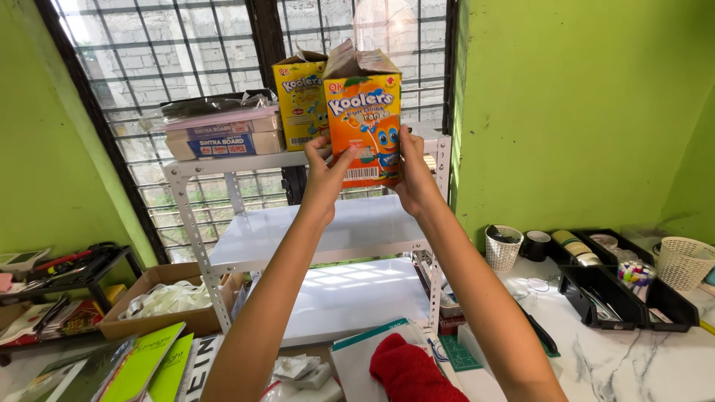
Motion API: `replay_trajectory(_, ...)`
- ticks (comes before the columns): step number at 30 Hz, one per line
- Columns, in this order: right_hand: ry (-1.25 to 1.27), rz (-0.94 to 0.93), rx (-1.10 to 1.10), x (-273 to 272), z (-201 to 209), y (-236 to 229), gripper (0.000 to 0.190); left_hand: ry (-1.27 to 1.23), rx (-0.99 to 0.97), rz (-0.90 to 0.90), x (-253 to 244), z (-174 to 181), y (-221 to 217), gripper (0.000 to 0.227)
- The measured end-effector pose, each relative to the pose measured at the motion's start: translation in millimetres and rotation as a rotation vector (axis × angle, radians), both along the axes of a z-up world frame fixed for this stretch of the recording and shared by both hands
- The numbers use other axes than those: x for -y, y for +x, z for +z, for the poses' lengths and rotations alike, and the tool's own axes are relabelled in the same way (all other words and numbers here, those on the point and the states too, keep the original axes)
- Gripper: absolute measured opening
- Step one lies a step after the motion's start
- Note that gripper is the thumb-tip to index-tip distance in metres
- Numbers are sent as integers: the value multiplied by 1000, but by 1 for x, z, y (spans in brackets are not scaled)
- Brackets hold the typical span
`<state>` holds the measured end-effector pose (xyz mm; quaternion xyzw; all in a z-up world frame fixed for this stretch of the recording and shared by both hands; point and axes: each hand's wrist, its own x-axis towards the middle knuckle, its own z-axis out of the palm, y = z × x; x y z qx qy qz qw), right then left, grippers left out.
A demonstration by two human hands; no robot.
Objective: The person wipes a white metal shelf with a red cloth, then picks up and moves boxes of Koolers candy and a package of Sintra board from the shelf to a nearby table. The person also wipes the table surface with the cloth.
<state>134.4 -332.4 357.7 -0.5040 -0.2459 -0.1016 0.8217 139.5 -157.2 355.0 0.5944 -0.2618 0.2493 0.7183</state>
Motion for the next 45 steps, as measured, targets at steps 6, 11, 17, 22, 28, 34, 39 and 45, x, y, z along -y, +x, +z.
replay_trajectory(6, 59, 148, -141, 2, -19, -3, 77, 172, -41, 113, -4, 0, -29, 87)
replay_trajectory(11, 6, 291, -140, 4, -51, -4, 84, 326, 111, 90, -6, -2, -72, 74)
replay_trajectory(17, 92, 304, -57, -1, -83, -44, 64, 300, 149, -49, -15, -44, -88, 67)
replay_trajectory(22, 153, 373, 55, -10, -124, -80, 61, 363, 182, 9, -25, -83, -119, 63)
replay_trajectory(28, 178, 419, -7, -26, -196, -105, 73, 264, 75, -90, -42, -150, -155, 59)
replay_trajectory(34, 101, 394, -59, -55, -255, -128, 89, 174, 1, -57, -76, -220, -181, 60)
replay_trajectory(39, 64, 416, -172, -103, -287, -155, 95, 212, -50, 60, -125, -242, -227, 61)
replay_trajectory(45, 66, 537, -209, -190, -303, -189, 97, 205, -100, 152, -202, -262, -274, 59)
